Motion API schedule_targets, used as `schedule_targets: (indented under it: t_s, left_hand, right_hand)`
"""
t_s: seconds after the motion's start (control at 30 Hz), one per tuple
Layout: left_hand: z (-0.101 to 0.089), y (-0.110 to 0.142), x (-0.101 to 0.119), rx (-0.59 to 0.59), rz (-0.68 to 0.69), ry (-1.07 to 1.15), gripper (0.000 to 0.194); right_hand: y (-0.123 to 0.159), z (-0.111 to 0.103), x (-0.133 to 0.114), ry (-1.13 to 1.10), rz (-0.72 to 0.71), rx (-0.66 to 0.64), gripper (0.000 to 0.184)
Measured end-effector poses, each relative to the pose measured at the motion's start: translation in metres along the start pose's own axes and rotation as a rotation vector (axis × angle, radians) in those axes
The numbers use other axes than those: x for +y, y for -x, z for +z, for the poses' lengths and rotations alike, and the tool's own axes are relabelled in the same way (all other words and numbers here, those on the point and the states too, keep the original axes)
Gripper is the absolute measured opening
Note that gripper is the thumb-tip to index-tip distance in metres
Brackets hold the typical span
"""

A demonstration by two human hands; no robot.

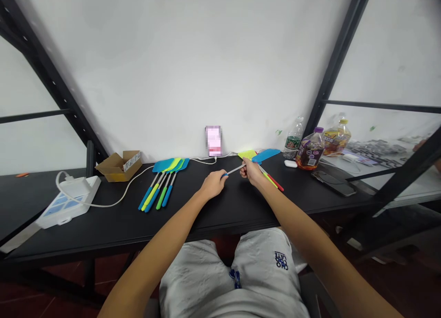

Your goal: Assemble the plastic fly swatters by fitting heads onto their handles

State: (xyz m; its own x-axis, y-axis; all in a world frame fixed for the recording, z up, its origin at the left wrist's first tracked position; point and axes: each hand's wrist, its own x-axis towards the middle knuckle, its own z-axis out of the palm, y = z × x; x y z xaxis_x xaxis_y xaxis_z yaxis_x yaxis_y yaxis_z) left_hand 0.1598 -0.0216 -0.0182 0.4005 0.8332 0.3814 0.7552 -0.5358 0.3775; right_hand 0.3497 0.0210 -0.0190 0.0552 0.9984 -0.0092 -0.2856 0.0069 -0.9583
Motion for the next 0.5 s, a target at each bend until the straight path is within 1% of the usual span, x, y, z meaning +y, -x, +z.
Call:
schedule_targets:
  t_s: [0.13, 0.2, 0.3, 0.4, 0.47, 0.5]
  left_hand:
    - [0.0, -0.001, -0.002, -0.005, -0.024, -0.018, 0.022]
    - [-0.001, -0.001, -0.003, -0.014, -0.027, -0.022, 0.022]
    - [-0.003, -0.001, -0.006, -0.024, -0.061, -0.051, 0.02]
    - [-0.004, -0.001, -0.012, -0.009, -0.132, -0.085, 0.018]
    - [-0.003, -0.002, -0.015, 0.034, -0.165, -0.082, 0.017]
    - [-0.002, -0.002, -0.016, 0.062, -0.176, -0.076, 0.018]
  right_hand:
    - [-0.001, -0.001, -0.005, 0.033, -0.077, 0.215, 0.032]
    - [-0.001, -0.003, -0.01, 0.058, -0.104, 0.264, 0.03]
    - [0.002, -0.008, -0.02, 0.006, -0.124, 0.274, 0.03]
    - [0.004, -0.015, -0.031, -0.094, -0.116, 0.287, 0.029]
    - [0.005, -0.017, -0.033, -0.118, -0.054, 0.216, 0.028]
    - [0.007, -0.017, -0.033, -0.111, -0.005, 0.153, 0.028]
